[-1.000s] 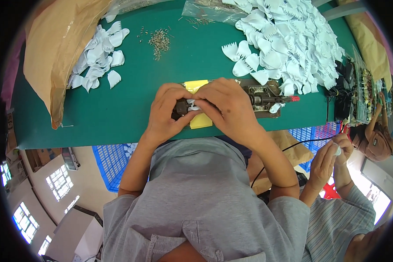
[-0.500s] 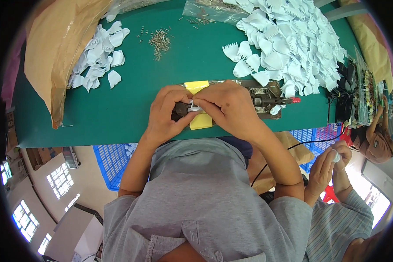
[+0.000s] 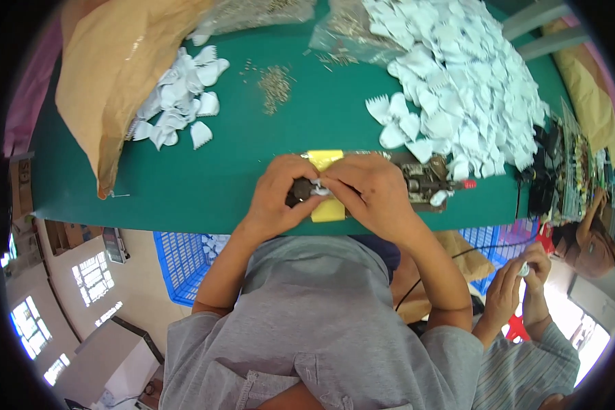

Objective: The person assembles white petal-like components with metal pins using a manual assembly jig.

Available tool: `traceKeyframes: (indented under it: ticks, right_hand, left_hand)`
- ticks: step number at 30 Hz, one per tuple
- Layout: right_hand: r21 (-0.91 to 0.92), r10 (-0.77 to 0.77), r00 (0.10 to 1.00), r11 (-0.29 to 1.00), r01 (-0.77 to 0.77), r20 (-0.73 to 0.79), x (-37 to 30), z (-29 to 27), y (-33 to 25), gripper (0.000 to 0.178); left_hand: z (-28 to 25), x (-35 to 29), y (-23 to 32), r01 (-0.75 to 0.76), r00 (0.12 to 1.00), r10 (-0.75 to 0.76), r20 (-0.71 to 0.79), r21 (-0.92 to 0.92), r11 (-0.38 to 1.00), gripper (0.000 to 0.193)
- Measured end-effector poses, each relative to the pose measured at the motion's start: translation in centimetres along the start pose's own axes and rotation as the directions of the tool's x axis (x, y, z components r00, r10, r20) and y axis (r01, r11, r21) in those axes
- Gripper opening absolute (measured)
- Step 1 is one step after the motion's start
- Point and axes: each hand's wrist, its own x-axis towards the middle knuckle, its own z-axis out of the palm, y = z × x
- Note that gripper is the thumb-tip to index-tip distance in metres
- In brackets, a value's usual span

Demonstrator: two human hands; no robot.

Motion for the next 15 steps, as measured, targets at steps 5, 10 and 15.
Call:
traceKeyframes:
  ticks: [5,10,15]
  right_hand:
    - [0.04,0.279,0.952,0.957,-0.286,0.126,5.3,-2.5,0.8,0.016]
    - [-0.036,0.317,0.939,0.948,-0.315,0.134,12.6,1.0,5.0,0.021]
    - [-0.258,0.412,0.91,0.885,-0.387,0.048,14.2,3.9,4.2,0.023]
  left_hand:
    - [0.0,-0.4,0.0,0.011,1.0,-0.011,0.007,0.014,1.0,0.044]
    - [0.0,-0.1,0.4,-0.021,1.0,0.02,0.007,0.022,1.0,0.044]
    - [-0.1,-0.3,0.3,-0.013,1.0,0.013,0.01,0.01,1.0,0.042]
